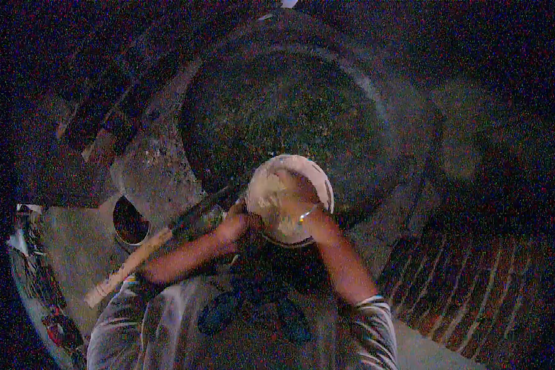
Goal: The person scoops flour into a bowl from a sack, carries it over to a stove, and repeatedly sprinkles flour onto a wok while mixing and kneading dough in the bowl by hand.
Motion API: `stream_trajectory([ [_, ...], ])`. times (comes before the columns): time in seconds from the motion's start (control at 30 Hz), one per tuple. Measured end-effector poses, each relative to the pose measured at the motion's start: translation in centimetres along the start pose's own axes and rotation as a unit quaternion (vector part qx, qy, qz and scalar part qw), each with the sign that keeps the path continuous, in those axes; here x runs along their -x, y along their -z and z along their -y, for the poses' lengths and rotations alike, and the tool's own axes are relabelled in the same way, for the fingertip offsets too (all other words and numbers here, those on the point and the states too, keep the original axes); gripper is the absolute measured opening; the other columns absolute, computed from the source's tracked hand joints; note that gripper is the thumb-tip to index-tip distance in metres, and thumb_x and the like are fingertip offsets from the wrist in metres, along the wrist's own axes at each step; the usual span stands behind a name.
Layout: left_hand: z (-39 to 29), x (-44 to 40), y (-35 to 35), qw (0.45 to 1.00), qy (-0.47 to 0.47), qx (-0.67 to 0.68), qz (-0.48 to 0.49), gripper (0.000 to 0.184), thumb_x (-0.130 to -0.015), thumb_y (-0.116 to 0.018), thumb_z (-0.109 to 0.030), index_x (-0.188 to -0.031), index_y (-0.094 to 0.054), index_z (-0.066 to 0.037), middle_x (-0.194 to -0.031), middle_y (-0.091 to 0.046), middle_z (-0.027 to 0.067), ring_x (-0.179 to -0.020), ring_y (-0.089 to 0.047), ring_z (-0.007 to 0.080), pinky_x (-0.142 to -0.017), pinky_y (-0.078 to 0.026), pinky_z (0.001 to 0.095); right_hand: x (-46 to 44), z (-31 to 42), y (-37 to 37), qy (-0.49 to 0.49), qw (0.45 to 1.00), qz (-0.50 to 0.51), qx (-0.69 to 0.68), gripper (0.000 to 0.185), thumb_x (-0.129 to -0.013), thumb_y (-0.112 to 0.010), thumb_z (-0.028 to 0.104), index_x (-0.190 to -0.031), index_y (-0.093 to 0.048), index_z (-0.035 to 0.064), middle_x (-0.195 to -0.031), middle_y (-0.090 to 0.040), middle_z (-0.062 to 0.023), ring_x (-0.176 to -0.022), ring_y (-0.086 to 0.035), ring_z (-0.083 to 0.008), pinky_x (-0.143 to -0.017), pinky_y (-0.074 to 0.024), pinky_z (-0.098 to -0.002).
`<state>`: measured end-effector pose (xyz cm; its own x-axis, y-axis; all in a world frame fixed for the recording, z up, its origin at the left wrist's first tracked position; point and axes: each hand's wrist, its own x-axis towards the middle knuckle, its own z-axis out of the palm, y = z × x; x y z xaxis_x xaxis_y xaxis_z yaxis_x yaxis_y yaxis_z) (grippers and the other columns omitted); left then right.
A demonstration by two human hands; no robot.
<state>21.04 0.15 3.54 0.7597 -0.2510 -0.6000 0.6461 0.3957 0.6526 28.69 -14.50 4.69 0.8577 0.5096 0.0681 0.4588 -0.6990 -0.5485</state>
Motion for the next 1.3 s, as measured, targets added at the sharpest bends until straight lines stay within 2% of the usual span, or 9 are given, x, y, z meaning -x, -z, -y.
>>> stream_trajectory([
  [0.2, -2.0, -1.9, -5.3, 1.0, -0.016, 0.003, -0.012, 0.058, -0.057, -0.051, 0.002, -0.112, -0.034, -0.006, -0.089, -0.053, 0.0062, -0.068, -0.051, 0.0163, -0.053, -0.042, 0.0248, 0.7, -8.6, 6.9, -0.094, 0.991, -0.075, 0.058, 0.027, -0.069, -0.052, 0.017, -0.091, -0.052, 0.0013, -0.079, -0.055, -0.0205, -0.069, -0.053, -0.0366, -0.062, -0.0435, -0.039],
  [0.3, -2.2, -3.5, -8.3, 0.999, -0.013, -0.016, -0.032, 0.059, -0.058, -0.051, 0.002, -0.113, -0.033, -0.006, -0.094, -0.051, 0.0064, -0.074, -0.05, 0.0167, -0.056, -0.043, 0.0257, -0.4, -10.3, 7.3, -0.159, 0.986, -0.034, 0.032, 0.03, -0.07, -0.05, 0.019, -0.094, -0.051, 0.001, -0.085, -0.054, -0.0214, -0.076, -0.052, -0.036, -0.067, -0.0421, -0.0393],
  [0.57, 2.7, -5.1, -10.3, 0.998, -0.043, 0.02, -0.029, 0.064, -0.056, -0.052, 0.005, -0.114, -0.025, -0.002, -0.07, -0.052, 0.0078, -0.054, -0.052, 0.0164, -0.044, -0.043, 0.0274, 2.1, -11.0, 8.3, -0.022, 0.999, 0.025, 0.031, 0.032, -0.073, -0.045, 0.018, -0.099, -0.049, 0.0014, -0.093, -0.053, -0.019, -0.087, -0.05, -0.0336, -0.076, -0.0401, -0.037],
  [0.63, 3.1, -4.2, -9.7, 1.0, 0.001, -0.001, -0.016, 0.063, -0.058, -0.052, 0.002, -0.117, -0.029, -0.008, -0.099, -0.05, 0.0082, -0.076, -0.052, 0.0211, -0.053, -0.047, 0.0296, 3.9, -10.7, 8.4, -0.018, 0.997, -0.016, -0.069, 0.034, -0.066, -0.054, 0.013, -0.099, -0.05, 0.0058, -0.095, -0.054, -0.0154, -0.09, -0.051, -0.031, -0.078, -0.0403, -0.036],
  [0.83, 5.5, -0.8, -6.2, 1.0, -0.01, -0.012, 0.0, 0.06, -0.057, -0.051, 0.003, -0.113, -0.031, -0.009, -0.086, -0.053, 0.0071, -0.062, -0.053, 0.019, -0.046, -0.045, 0.0274, 8.2, -9.2, 4.6, 0.009, 0.973, -0.054, -0.225, 0.032, -0.068, -0.039, -0.008, -0.095, -0.053, 0.0012, -0.085, -0.058, -0.0104, -0.08, -0.056, -0.0174, -0.071, -0.042, -0.026],
  [0.97, 8.4, 1.5, -3.3, 0.999, -0.014, 0.04, 0.005, 0.058, -0.057, -0.051, 0.004, -0.111, -0.032, -0.007, -0.081, -0.053, 0.0065, -0.06, -0.052, 0.0174, -0.044, -0.043, 0.0254, 9.9, -8.8, 2.6, -0.015, 0.985, -0.04, -0.169, 0.033, -0.067, -0.036, -0.01, -0.094, -0.054, 0.0001, -0.087, -0.058, -0.0072, -0.082, -0.055, -0.0155, -0.072, -0.0417, -0.025],
  [1.03, 8.7, 2.8, -1.9, 0.997, -0.036, 0.065, 0.036, 0.055, -0.057, -0.052, 0.004, -0.109, -0.034, -0.006, -0.081, -0.053, 0.0056, -0.059, -0.052, 0.0155, -0.043, -0.04, 0.0238, 10.2, -7.4, 1.1, -0.081, 0.942, -0.033, -0.323, 0.021, -0.069, -0.045, -0.002, -0.086, -0.058, 0.0028, -0.092, -0.057, -0.0109, -0.083, -0.055, -0.0187, -0.071, -0.0438, -0.0293],
  [1.17, 7.3, 5.0, 1.3, 0.999, -0.028, 0.046, 0.006, 0.053, -0.057, -0.053, 0.003, -0.106, -0.036, -0.006, -0.079, -0.053, 0.0053, -0.056, -0.051, 0.0139, -0.042, -0.039, 0.0231, 9.5, -0.9, -0.6, -0.1, 0.953, -0.055, -0.28, 0.032, -0.069, -0.036, -0.008, -0.095, -0.052, -0.0017, -0.087, -0.058, -0.0116, -0.083, -0.055, -0.0191, -0.073, -0.0419, -0.0261],
  [1.3, 3.2, 6.0, 5.0, 0.997, -0.02, 0.073, 0.0, 0.052, -0.058, -0.054, 0.002, -0.106, -0.037, -0.007, -0.076, -0.053, 0.0054, -0.054, -0.05, 0.0128, -0.042, -0.038, 0.0223, 4.8, 4.4, -3.8, 0.006, 0.994, -0.098, -0.049, 0.029, -0.072, -0.042, 0.002, -0.101, -0.049, -0.0009, -0.091, -0.056, -0.0148, -0.086, -0.053, -0.0281, -0.077, -0.0404, -0.0309],
])
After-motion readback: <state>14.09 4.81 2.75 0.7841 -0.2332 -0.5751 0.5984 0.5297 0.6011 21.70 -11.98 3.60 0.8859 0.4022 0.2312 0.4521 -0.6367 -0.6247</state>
